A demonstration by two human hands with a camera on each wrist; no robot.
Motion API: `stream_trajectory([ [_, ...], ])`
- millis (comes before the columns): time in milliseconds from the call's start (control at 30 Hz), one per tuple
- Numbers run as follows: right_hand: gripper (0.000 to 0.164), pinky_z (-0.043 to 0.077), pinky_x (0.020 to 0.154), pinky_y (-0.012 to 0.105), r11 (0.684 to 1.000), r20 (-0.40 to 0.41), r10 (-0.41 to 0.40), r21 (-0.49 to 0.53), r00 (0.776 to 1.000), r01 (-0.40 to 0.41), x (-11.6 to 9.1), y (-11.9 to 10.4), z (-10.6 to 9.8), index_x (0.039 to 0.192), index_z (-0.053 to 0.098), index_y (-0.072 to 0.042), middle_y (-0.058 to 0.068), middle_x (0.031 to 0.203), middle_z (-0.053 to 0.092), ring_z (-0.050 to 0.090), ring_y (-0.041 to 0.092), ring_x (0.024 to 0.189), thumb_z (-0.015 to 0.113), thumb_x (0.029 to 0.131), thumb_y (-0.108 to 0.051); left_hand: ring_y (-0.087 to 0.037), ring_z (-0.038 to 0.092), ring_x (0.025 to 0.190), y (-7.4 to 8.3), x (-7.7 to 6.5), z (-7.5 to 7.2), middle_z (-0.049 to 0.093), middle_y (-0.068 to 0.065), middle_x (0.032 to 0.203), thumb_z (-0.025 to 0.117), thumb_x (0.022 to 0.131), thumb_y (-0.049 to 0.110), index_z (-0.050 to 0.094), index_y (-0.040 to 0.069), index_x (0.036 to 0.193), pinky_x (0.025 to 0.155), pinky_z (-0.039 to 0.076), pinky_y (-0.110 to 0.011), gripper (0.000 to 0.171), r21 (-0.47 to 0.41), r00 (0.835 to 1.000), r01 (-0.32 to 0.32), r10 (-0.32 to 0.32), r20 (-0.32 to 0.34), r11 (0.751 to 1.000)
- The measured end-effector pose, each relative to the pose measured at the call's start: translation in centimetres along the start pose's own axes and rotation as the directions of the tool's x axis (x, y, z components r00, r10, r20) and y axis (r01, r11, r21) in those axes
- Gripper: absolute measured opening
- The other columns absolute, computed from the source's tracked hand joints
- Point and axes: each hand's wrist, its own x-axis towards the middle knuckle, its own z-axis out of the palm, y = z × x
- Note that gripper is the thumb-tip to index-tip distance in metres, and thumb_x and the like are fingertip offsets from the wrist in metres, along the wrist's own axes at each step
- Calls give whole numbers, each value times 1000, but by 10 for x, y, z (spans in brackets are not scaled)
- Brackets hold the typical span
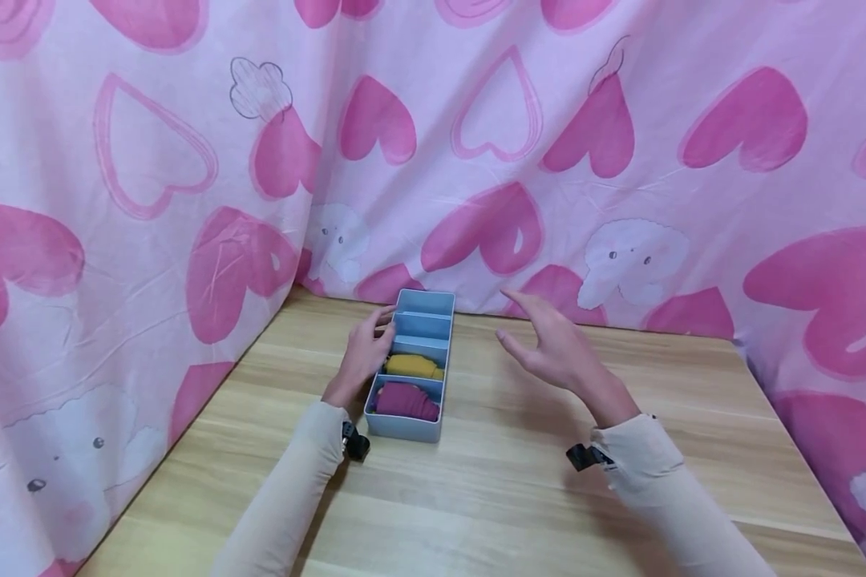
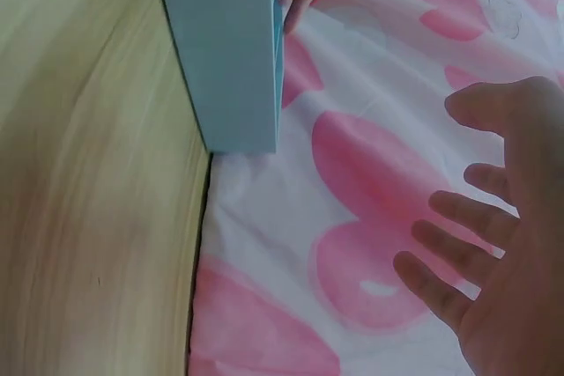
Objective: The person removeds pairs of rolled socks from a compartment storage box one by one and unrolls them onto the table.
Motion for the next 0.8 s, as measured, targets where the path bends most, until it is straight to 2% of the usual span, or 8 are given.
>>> stream_trajectory([
  [200,67,62,100,50,999,19,-39,29,999,39,0,-12,14,164,47,-26,2,162,56,68,26,131,70,104,-42,-40,67,135,-3,-1,0,63,-18,152,52,114,24,52,20,159,111,55,-60,45,2,1000,1,-2,11,1000],
  [367,57,65,92,44,997,56,-62,38,997,60,2,-23,24,157,57,-25,1,154,64,74,23,118,72,104,-40,-39,68,133,-1,-1,0,65,-18,149,53,114,23,54,18,158,110,56,-58,45,11,1000,2,-2,0,1000],
  [533,40,66,89,40,993,98,-106,52,990,102,5,-34,33,140,72,-22,-1,137,75,75,22,115,75,102,-33,-39,69,133,0,-1,0,66,-18,149,53,113,22,56,20,157,110,57,-58,44,8,1000,0,1,-8,1000],
  [800,33,67,90,42,987,196,-134,118,971,113,7,-50,49,133,77,-18,-1,130,78,74,19,116,76,102,-29,-37,70,131,1,0,1,68,-17,146,54,113,23,58,22,155,110,57,-55,43,18,999,12,-12,-31,1000],
])
